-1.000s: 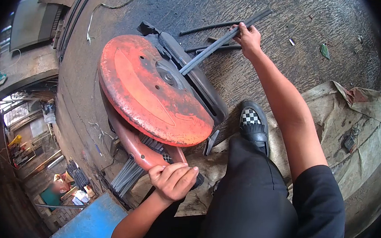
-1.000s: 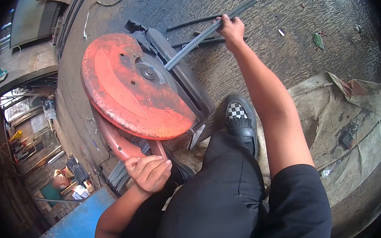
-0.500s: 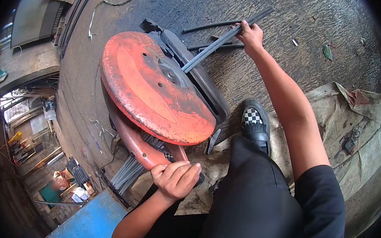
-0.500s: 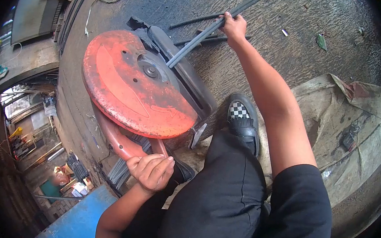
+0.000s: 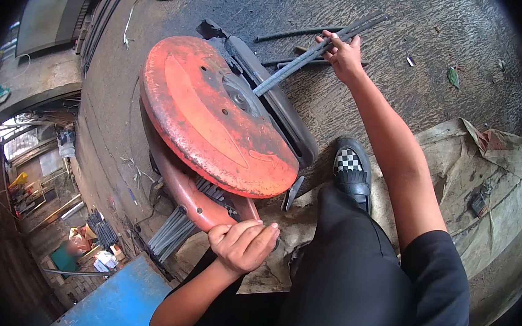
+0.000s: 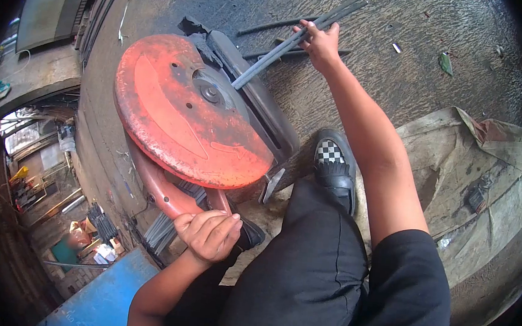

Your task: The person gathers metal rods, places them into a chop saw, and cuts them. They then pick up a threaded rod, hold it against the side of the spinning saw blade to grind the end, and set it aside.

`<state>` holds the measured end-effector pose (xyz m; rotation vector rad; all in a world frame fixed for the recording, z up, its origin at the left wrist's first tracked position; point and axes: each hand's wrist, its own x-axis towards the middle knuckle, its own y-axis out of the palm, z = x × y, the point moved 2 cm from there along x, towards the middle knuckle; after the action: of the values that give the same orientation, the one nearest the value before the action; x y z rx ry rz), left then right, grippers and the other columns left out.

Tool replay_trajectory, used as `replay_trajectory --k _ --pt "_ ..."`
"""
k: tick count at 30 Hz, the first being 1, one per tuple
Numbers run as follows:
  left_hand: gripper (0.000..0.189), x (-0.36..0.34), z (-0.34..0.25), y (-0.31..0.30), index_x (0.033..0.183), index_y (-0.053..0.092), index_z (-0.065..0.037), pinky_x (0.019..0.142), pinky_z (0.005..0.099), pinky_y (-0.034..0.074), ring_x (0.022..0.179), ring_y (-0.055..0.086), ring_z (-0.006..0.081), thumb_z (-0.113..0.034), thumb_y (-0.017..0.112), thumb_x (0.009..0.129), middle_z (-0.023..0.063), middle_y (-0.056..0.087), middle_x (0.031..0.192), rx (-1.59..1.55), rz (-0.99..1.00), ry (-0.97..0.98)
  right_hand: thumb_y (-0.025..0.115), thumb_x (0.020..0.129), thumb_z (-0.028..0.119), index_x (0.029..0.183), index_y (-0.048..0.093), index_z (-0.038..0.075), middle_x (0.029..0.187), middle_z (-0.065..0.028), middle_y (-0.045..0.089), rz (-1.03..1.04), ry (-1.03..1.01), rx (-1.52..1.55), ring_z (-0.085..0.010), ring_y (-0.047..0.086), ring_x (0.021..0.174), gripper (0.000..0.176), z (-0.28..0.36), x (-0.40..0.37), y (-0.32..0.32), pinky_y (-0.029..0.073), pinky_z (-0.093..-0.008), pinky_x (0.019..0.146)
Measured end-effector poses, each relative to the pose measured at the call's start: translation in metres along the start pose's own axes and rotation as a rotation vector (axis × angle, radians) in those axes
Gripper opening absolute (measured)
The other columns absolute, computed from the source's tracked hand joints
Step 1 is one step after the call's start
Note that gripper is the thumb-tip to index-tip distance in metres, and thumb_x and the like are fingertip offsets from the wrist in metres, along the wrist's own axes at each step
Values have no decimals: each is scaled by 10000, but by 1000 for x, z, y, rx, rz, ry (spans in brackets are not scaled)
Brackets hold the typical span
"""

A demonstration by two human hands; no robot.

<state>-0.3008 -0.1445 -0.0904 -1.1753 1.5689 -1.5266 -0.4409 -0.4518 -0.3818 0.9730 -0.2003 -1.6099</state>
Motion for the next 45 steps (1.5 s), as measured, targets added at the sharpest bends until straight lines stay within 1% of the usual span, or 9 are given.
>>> replay_trajectory --k 3,5,9,14,22,28,32,34,45 --pt "153 0 0 1 888 686 -152 708 299 293 723 616 85 -202 730 750 -67 642 768 4 -2 -1 503 957 75 1146 260 81 1153 -189 560 3 -12 50 -324 637 974 308 -2 2 0 580 -492 762" --pt "155 0 0 1 888 686 -152 711 299 293 723 615 84 -203 731 748 -66 642 769 4 -2 -4 476 977 100 1219 213 73 1217 -169 554 20 16 35 -299 635 1021 359 -4 3 -1 584 -438 776" --pt "154 -1 0 2 877 686 -156 689 298 291 711 617 82 -196 735 737 -73 641 753 13 8 -4 478 978 106 1229 242 53 1218 -153 559 19 18 48 -288 631 1031 348 -8 6 -3 582 -436 781" --pt "155 1 -1 2 873 686 -154 646 292 285 683 618 82 -191 734 730 -79 642 735 18 6 8 475 983 116 1141 348 52 1189 -135 566 24 8 39 -286 624 1041 213 -9 5 -4 579 -432 785" --pt "161 -2 -1 5 879 695 -151 636 294 258 642 597 74 -179 726 723 -71 619 688 49 -6 21 488 978 118 1123 349 54 1166 -130 568 41 14 32 -277 628 1028 211 -11 9 -5 571 -434 815" --pt "158 -4 -3 11 873 696 -146 623 299 240 604 578 74 -177 728 722 -66 600 655 48 -3 29 478 976 104 1108 348 27 1157 -164 575 16 -4 22 -298 634 999 201 -10 8 -3 574 -468 806" --pt "150 -5 -3 13 868 691 -142 619 301 236 590 571 75 -178 727 727 -68 594 644 49 -9 22 480 975 102 1116 348 25 1160 -168 578 21 -7 15 -298 638 992 209 -11 9 -3 574 -464 796" --pt "109 -6 -3 15 870 698 -198 604 279 243 593 540 30 -202 704 761 -118 527 630 108 -37 33 481 975 102 1119 348 25 1159 -170 579 21 -8 11 -298 640 990 211 -10 12 -2 574 -461 794" --pt "108 -4 -4 13 848 691 -172 610 291 234 580 543 53 -192 710 743 -94 549 626 87 -22 39 492 968 91 1099 364 28 1097 -154 603 -34 33 7 -283 658 925 194 -8 11 2 594 -431 725"
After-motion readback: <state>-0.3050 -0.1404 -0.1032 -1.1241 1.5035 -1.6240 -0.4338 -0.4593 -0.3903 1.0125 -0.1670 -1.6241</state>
